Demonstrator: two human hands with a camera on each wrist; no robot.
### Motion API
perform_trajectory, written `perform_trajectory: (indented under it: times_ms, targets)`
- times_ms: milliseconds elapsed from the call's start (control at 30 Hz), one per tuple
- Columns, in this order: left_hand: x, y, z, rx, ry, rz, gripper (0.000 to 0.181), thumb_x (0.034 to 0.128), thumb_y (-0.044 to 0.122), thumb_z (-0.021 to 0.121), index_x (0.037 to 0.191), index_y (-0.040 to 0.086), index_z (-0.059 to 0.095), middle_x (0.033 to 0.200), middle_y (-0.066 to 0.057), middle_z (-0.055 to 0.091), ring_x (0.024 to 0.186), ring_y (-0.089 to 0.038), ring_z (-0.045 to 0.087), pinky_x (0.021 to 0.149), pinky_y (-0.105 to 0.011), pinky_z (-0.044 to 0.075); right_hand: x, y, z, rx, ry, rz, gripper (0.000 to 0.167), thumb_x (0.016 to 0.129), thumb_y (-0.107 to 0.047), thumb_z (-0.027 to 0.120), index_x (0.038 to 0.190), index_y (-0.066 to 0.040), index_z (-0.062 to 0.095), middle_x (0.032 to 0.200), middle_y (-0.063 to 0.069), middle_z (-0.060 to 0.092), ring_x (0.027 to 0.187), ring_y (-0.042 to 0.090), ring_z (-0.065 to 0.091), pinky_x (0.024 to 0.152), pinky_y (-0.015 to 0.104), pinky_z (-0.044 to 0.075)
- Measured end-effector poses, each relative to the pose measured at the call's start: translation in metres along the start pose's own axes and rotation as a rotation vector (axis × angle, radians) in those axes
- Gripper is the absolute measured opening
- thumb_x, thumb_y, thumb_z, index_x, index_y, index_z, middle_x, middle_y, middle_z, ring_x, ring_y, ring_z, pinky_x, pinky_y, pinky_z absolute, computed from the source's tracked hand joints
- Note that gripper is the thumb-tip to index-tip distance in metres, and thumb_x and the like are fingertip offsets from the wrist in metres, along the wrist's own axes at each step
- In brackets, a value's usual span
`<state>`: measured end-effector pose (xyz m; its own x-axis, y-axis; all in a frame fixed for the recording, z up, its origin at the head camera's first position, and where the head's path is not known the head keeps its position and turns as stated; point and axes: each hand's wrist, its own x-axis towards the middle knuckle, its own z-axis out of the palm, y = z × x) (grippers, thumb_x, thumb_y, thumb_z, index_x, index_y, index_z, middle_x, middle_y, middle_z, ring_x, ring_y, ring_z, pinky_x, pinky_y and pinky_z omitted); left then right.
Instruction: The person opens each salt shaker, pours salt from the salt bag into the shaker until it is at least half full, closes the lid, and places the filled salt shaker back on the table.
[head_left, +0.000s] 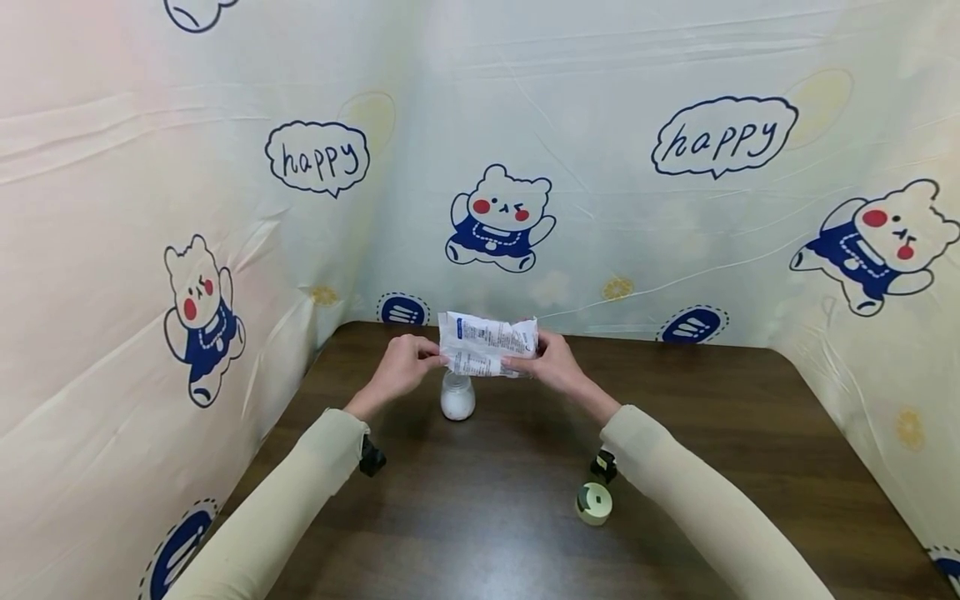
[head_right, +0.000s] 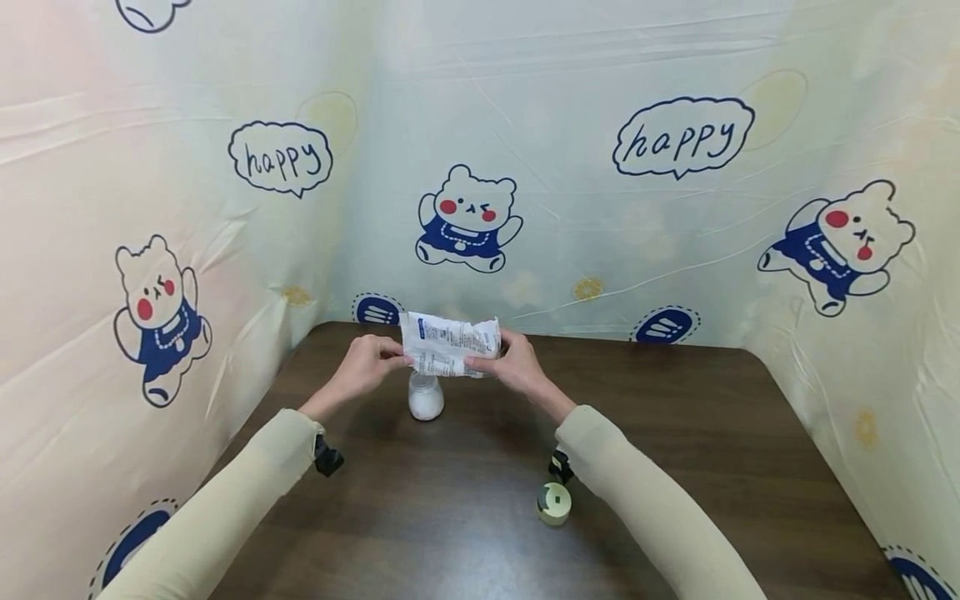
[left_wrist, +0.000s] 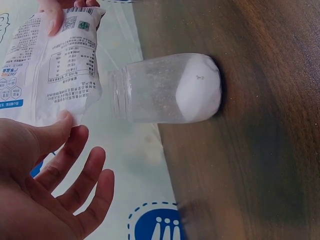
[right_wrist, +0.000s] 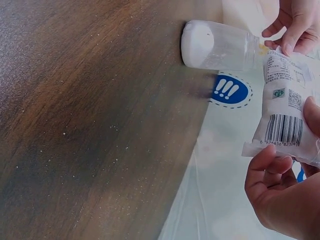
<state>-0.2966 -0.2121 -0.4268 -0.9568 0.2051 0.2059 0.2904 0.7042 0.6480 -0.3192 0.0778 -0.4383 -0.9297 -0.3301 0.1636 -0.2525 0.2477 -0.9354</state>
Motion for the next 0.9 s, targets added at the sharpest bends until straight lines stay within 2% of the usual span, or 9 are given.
perform_trajectory:
  times_ms: [233,533,767,900]
  targets:
    - [-0.0011,0.0,0.0001,-0.006,0.001,-0.005,0.014,0.095,0.007,0.08,0.109,0.005,0.083,0.101,-0.007,0.077,0.082,-0.026,0.062,0.073,-0.037,0.052,0.0001,0.0008,0.0006,0.0,0.001,-0.008,0.05,0.089,-0.011,0.087,0.135,-0.01,0.066,0.12,0.012,0.073,0.091,0.027,0.068,0.069,0.036,0.057]
    - [-0.0032,0.0006,0.0002,-0.007,0.003,-0.016,0.014,0.0937,0.007,0.081,0.107,0.005,0.084,0.099,-0.007,0.077,0.081,-0.024,0.062,0.072,-0.036,0.053,-0.0004,0.0024,0.0015,0.014,-0.008,-0.006,0.049,0.089,-0.009,0.087,0.134,-0.01,0.067,0.121,0.012,0.072,0.095,0.027,0.07,0.074,0.037,0.06]
    - [-0.0022,-0.0003,0.0012,-0.004,0.014,0.014,0.008,0.0937,0.006,0.081,0.101,0.005,0.084,0.096,-0.006,0.077,0.08,-0.023,0.062,0.071,-0.037,0.053,-0.0002,0.0056,0.0016,0.004,0.002,0.011,0.044,0.088,-0.013,0.088,0.128,-0.009,0.071,0.115,0.009,0.075,0.089,0.023,0.069,0.067,0.034,0.055]
    - [-0.0016,0.0006,0.001,-0.004,0.012,0.008,0.01,0.0935,0.007,0.081,0.103,0.006,0.084,0.097,-0.005,0.077,0.082,-0.023,0.063,0.074,-0.038,0.054,0.0,0.0043,0.0008,0.005,0.004,0.013,0.043,0.088,-0.014,0.088,0.127,-0.009,0.071,0.115,0.009,0.075,0.089,0.024,0.069,0.066,0.035,0.054]
